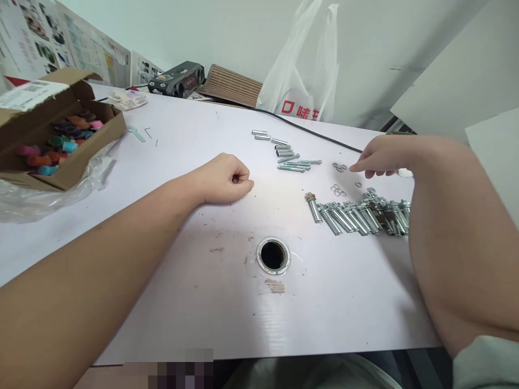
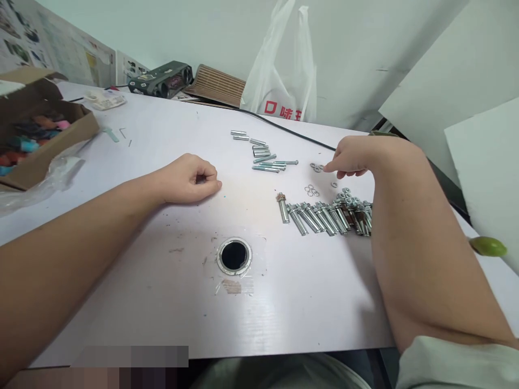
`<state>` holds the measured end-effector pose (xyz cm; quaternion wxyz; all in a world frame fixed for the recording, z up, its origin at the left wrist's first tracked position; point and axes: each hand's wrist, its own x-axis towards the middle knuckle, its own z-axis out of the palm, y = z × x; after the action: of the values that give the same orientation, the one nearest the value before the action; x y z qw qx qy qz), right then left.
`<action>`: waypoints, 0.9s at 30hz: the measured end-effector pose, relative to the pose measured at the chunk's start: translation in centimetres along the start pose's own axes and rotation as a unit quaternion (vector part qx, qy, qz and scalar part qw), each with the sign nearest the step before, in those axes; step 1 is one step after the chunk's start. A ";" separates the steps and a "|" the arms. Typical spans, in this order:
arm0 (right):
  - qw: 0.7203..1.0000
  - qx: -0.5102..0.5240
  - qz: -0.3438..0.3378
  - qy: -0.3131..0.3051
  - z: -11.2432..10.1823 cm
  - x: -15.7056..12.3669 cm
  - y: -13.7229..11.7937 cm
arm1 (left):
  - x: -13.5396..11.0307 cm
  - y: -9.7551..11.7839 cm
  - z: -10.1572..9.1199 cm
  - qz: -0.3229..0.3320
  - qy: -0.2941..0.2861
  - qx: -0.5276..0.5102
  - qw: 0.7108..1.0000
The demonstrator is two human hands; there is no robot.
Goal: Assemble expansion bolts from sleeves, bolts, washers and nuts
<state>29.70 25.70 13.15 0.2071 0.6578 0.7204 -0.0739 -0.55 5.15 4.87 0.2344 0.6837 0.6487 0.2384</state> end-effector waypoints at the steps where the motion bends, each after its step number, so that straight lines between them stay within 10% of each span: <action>1: 1.000 0.000 0.000 -0.009 0.1 0.4 0.1 | 0.0 0.0 0.0 -0.002 -0.001 0.000 1.000; 7: 0.998 0.011 -0.038 0.041 1.1 -0.1 -1.8 | 0.0 0.0 0.0 -0.008 -0.005 -0.001 1.000; 11: 0.959 0.091 -0.218 0.156 2.9 -1.3 -5.2 | 0.2 -0.3 0.2 0.015 0.002 0.000 1.000; 16: 0.909 0.122 -0.376 0.135 5.0 -1.9 -7.9 | 0.3 -0.5 0.3 0.028 0.011 -0.003 1.000; 27: 0.899 0.128 -0.397 0.134 4.8 -0.7 -7.4 | 0.1 -0.5 0.2 0.032 0.016 0.002 0.999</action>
<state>23.48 22.28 7.84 -0.0240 0.3421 0.9268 -0.1529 -0.82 5.32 4.46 0.2145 0.7010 0.6305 0.2552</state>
